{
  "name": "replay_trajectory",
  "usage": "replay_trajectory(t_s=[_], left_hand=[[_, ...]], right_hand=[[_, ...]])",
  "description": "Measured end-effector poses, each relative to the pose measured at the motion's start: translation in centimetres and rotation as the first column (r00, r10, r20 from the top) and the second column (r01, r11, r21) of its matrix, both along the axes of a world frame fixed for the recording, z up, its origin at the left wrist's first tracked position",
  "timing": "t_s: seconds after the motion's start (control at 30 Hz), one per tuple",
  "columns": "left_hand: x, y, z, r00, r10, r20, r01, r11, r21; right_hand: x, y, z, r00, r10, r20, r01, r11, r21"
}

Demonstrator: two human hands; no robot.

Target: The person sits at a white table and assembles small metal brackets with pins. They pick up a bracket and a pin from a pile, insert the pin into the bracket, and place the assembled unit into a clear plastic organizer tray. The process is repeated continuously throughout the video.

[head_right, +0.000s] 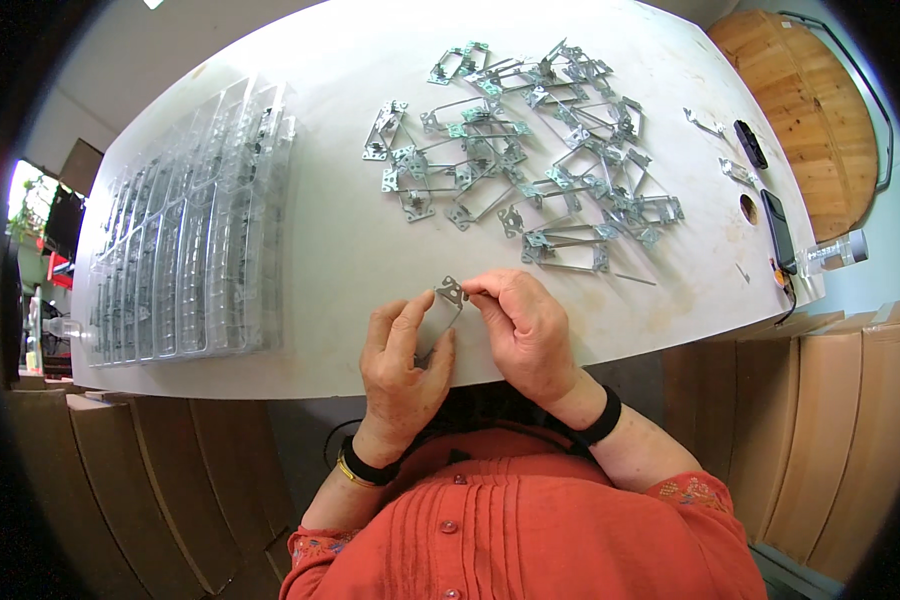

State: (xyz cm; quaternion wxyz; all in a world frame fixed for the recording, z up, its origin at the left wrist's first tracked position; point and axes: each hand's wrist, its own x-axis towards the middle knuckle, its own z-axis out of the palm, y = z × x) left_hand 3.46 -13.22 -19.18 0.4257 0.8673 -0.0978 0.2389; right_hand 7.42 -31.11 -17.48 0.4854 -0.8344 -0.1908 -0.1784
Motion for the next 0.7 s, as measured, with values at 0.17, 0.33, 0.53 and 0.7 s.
replay_trajectory(t_s=[0.17,0.33,0.53,0.7], left_hand=[[0.04,-0.03,0.14,1.000,-0.010,0.003,0.010,1.000,-0.009],[-0.02,-0.17,-0.11,1.000,0.002,-0.008,-0.002,1.000,-0.024],[0.20,-0.02,-0.28,0.999,-0.004,0.036,0.004,1.000,-0.010],[-0.09,0.01,-0.33,1.000,-0.022,0.017,0.021,1.000,0.011]], right_hand=[[0.22,-0.12,-0.25,1.000,0.014,0.019,-0.014,1.000,0.002],[0.40,-0.10,0.13,0.996,0.038,0.076,-0.036,0.999,-0.036],[0.26,0.04,0.02,0.996,0.019,0.088,-0.016,0.999,-0.039],[0.16,-0.20,-0.02,0.995,-0.004,0.101,0.005,1.000,-0.013]])
